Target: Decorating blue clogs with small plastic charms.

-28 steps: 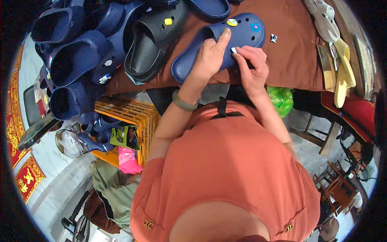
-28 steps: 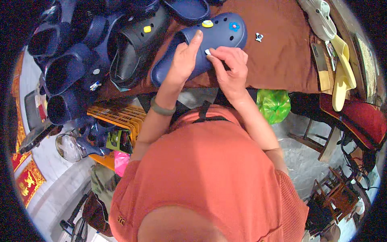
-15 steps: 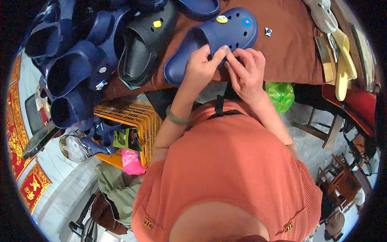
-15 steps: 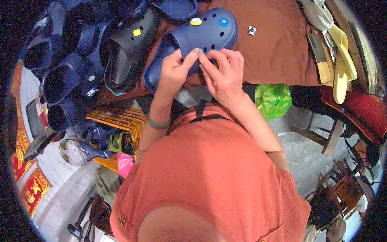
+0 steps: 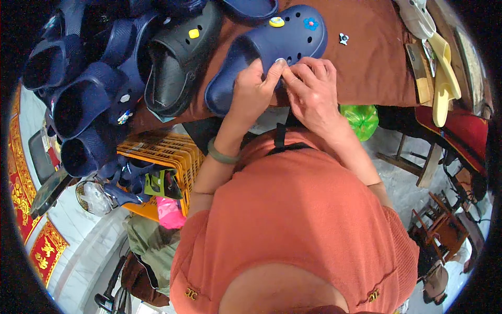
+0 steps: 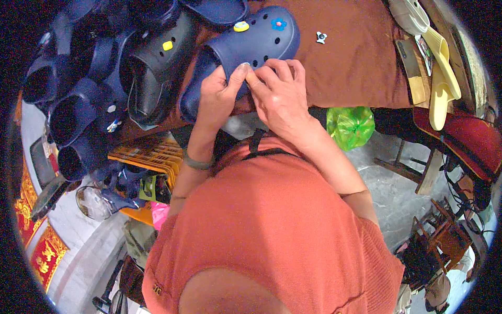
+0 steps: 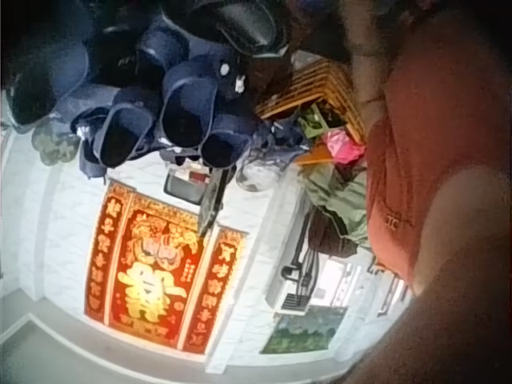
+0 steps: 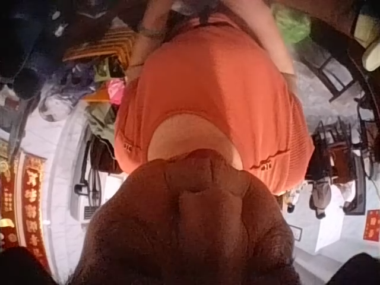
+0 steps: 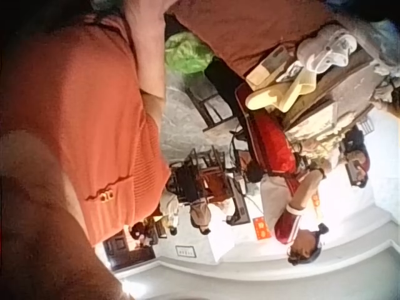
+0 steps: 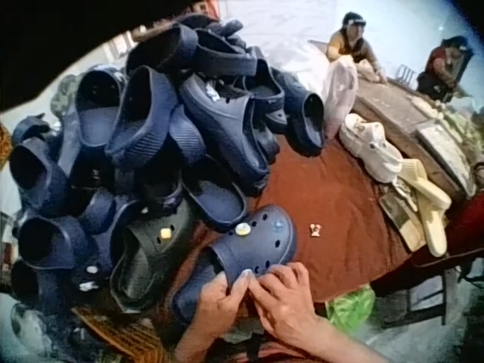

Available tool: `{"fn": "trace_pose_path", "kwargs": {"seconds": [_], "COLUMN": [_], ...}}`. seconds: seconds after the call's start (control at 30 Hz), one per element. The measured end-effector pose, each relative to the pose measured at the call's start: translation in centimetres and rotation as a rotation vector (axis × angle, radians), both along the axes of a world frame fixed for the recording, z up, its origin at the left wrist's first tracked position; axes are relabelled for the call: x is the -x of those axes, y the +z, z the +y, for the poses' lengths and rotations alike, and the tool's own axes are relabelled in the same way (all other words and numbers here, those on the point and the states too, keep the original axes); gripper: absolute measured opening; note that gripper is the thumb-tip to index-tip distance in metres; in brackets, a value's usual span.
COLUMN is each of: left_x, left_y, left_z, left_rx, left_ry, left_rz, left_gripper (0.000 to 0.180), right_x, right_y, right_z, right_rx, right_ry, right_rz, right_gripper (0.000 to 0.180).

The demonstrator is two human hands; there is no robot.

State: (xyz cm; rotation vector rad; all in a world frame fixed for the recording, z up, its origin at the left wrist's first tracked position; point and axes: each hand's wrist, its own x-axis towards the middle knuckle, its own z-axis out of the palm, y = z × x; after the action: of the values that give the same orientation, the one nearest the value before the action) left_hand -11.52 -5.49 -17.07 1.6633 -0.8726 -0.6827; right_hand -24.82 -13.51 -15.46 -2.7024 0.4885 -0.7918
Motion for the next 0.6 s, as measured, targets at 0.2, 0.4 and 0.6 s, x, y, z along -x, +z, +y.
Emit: {"fn": "trace_pose_path", "kwargs": {"seconds": [0.2,0.4,0.6], "left_x": [-0.4,0.2,0.4], "left_y": [0.2,1.1,0.5], "left_z": [-0.3,-0.2,-1.0], "left_rx": [0.105,0.132,0.066], "left_ry": [-0.060,-0.072,-0.047], "left_rz": [0.131,0.192,0.117], "left_gripper": [0.025,0.025,0.029], "right_x": [0.1,1.7,4.4], "right_y": [-0.6,-2.0,-4.6], "right_z": [-0.1,-3.3,-11.5], "right_rx": [-0.003,-0.390,-0.088], "right_ry": [-0.018,-0.110,-0.561], "right_rz": [-0.030,-0.337,-0.109], "right_gripper": [0.040,0.019,0.024]}}
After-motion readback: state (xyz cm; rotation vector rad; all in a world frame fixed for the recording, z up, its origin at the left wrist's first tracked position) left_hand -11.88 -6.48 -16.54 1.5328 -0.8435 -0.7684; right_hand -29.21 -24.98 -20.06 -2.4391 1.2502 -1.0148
